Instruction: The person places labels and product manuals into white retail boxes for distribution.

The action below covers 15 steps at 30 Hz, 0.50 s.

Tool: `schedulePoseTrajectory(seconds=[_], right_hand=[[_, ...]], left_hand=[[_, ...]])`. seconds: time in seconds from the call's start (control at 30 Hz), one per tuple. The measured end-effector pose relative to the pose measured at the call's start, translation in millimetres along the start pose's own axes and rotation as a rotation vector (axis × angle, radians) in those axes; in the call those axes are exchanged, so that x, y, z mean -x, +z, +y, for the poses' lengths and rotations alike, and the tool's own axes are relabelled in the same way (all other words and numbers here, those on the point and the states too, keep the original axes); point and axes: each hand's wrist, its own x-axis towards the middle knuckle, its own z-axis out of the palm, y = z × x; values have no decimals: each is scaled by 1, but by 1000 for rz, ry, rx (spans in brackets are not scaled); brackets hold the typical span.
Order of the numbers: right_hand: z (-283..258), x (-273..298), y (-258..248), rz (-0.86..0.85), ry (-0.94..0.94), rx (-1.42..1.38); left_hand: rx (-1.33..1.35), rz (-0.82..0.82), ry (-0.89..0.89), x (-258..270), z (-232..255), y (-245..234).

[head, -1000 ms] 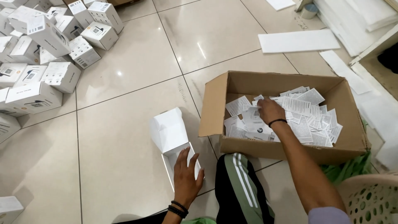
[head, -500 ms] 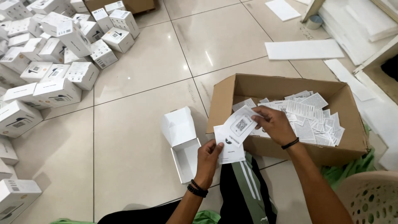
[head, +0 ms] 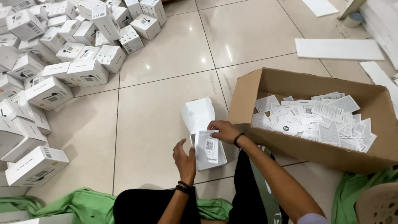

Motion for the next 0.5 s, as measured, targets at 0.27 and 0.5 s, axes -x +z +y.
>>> schedulePoseTrajectory(seconds=[0.27, 0.5], right_hand=[[20, 24, -94, 519, 45, 275], [255, 31, -210, 476, 478, 507]], left_hand=[[-224, -39, 201, 10, -4, 12], [-311, -202, 359, 23, 10, 43]])
